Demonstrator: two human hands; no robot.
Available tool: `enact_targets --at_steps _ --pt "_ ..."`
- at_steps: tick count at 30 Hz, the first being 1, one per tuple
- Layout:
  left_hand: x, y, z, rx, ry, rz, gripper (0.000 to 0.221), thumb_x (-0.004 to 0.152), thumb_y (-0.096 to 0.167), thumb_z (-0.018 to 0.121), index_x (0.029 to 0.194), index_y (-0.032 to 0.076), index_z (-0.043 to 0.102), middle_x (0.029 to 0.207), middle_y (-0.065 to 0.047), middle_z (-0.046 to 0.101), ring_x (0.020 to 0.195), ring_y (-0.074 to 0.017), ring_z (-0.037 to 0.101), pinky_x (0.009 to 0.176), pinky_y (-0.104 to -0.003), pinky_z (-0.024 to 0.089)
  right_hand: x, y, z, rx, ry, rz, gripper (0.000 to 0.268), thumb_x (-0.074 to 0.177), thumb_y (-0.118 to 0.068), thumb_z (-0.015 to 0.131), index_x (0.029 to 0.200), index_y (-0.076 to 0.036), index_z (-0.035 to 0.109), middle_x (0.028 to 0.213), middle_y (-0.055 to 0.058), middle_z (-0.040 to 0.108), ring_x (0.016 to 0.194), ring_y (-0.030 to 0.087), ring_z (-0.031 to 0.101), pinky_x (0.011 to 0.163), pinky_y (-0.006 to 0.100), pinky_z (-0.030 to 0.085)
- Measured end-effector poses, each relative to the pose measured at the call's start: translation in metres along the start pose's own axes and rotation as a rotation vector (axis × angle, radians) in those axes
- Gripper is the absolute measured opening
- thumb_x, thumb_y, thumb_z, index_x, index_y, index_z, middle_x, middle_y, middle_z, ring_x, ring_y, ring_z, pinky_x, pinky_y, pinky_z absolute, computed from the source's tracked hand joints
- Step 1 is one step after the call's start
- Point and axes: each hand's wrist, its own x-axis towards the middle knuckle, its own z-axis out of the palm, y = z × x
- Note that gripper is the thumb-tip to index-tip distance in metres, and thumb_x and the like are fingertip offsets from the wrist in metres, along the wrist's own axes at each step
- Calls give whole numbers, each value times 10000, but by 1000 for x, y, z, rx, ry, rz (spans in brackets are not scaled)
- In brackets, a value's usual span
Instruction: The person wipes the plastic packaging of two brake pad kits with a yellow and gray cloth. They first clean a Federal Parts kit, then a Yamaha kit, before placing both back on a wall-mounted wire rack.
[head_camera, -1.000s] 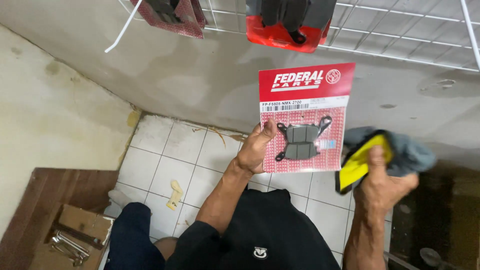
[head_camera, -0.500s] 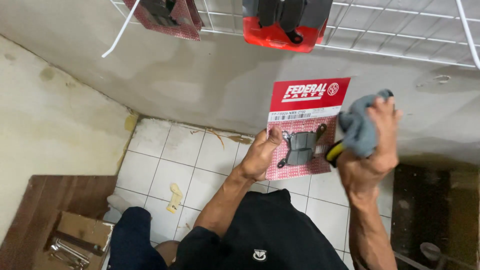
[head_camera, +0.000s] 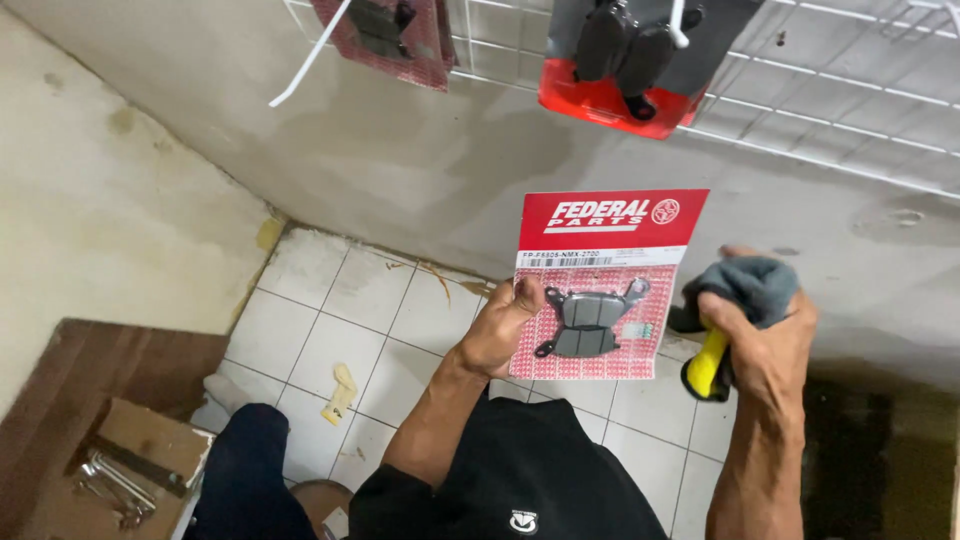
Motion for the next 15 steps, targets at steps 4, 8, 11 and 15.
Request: enact_targets --at_steps 4,8,11,15 --pt "2 2 -2 -82 -84 12 396 1122 307 457 1400 37 542 1256 -101 671 1006 -125 644 889 -277 553 2 40 -5 141 -164 10 408 750 -236 749 1040 42 682 1003 145 683 803 218 625 754 320 536" --pt "6 6 -8 -95 -69 -35 425 1119 308 462 1397 -8 518 1246 -109 648 977 -96 611 831 -227 518 9 32 5 126 -164 78 291 766 -82 772 1029 9 687 872 82 666 709 161 605 686 268 520" --pt "12 15 -9 -70 -73 -6 426 1113 314 474 1405 7 514 1264 -115 644 1003 -106 621 844 -235 530 12 6 21 105 -161 73 369 761 41 746 1124 46 684 892 138 700 693 180 628 645 268 541" --pt "19 31 -7 23 -150 83 447 1142 323 405 1522 92 455 1449 -107 596 1143 -119 632 959 -267 551 22 1 29 189 -213 -10 389 738 39 755 1118 21 674 862 133 706 631 176 639 579 280 573"
